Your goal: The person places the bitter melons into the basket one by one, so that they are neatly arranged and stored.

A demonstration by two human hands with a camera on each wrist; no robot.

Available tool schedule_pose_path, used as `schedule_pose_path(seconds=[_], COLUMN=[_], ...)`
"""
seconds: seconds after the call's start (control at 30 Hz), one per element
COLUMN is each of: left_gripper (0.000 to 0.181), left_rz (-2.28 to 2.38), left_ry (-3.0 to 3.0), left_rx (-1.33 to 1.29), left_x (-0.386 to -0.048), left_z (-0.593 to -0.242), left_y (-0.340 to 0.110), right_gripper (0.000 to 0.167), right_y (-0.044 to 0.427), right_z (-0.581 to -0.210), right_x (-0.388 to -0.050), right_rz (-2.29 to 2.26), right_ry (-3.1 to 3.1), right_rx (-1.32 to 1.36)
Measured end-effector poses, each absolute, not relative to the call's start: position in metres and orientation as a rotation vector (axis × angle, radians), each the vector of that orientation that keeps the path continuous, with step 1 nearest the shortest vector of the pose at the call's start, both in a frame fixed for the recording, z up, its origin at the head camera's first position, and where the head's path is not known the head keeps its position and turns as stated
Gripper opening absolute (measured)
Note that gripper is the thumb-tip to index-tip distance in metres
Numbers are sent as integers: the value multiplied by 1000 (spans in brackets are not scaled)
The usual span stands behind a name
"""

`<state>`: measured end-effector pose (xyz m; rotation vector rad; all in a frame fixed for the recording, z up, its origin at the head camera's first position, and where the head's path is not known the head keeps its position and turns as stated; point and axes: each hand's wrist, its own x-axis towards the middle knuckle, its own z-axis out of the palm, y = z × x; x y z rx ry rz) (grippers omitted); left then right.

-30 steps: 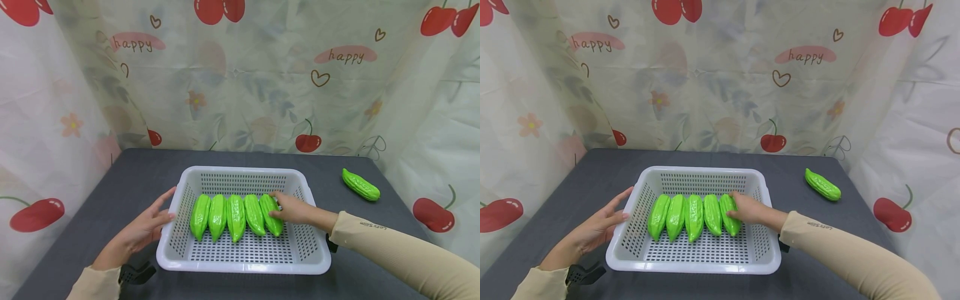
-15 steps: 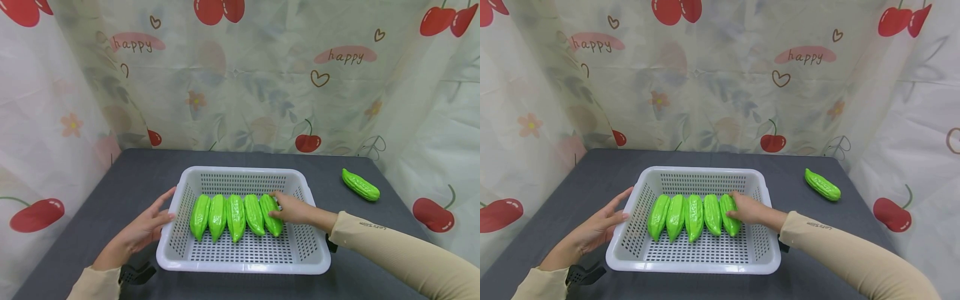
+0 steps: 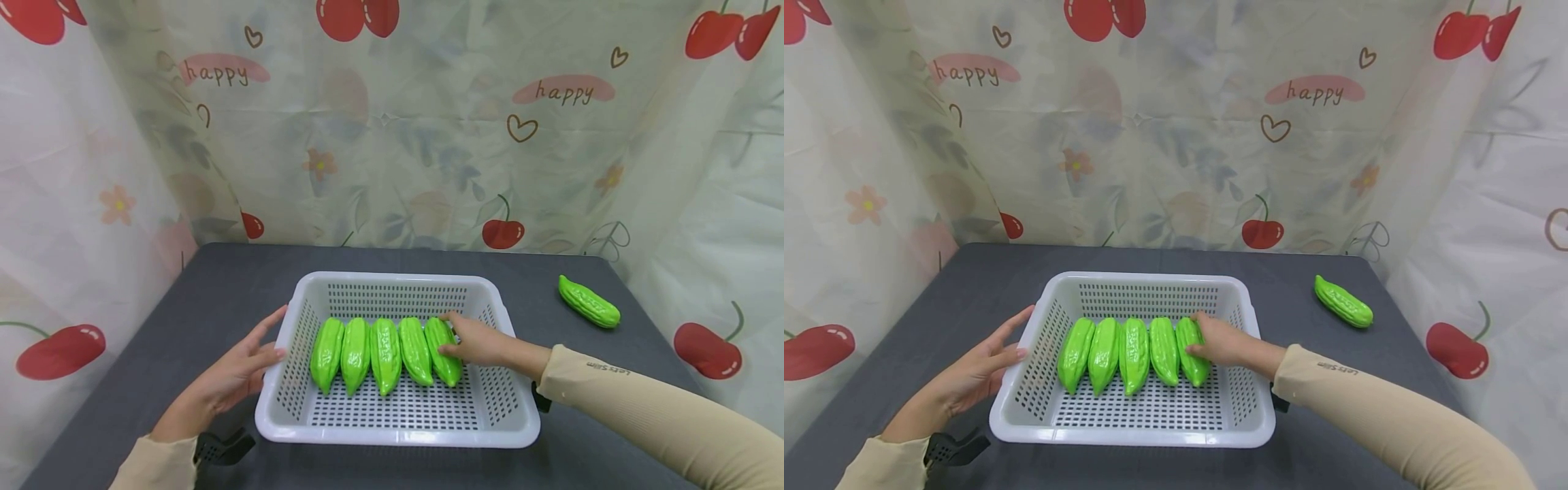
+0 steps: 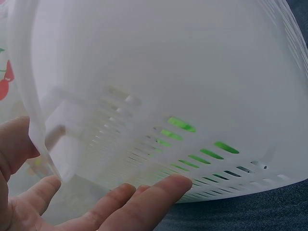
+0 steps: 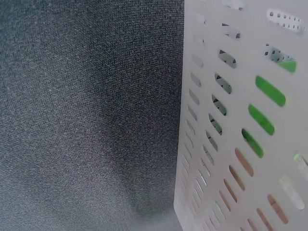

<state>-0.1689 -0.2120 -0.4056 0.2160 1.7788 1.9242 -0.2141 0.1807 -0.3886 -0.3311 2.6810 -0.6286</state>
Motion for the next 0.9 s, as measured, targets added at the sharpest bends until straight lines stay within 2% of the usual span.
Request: schedule_pose_path(seconds=[0.9], left_gripper=[81], left_rz=[1925], left_ry=[1782], left_rx=[214], left_x=[-168], left_z=[-405], left_y=[-213], right_gripper=[61], right_y=[186], right_z=[-385], right_x=[-214], right_rz=[-796], right_ry=[2739], right_rx=[-503])
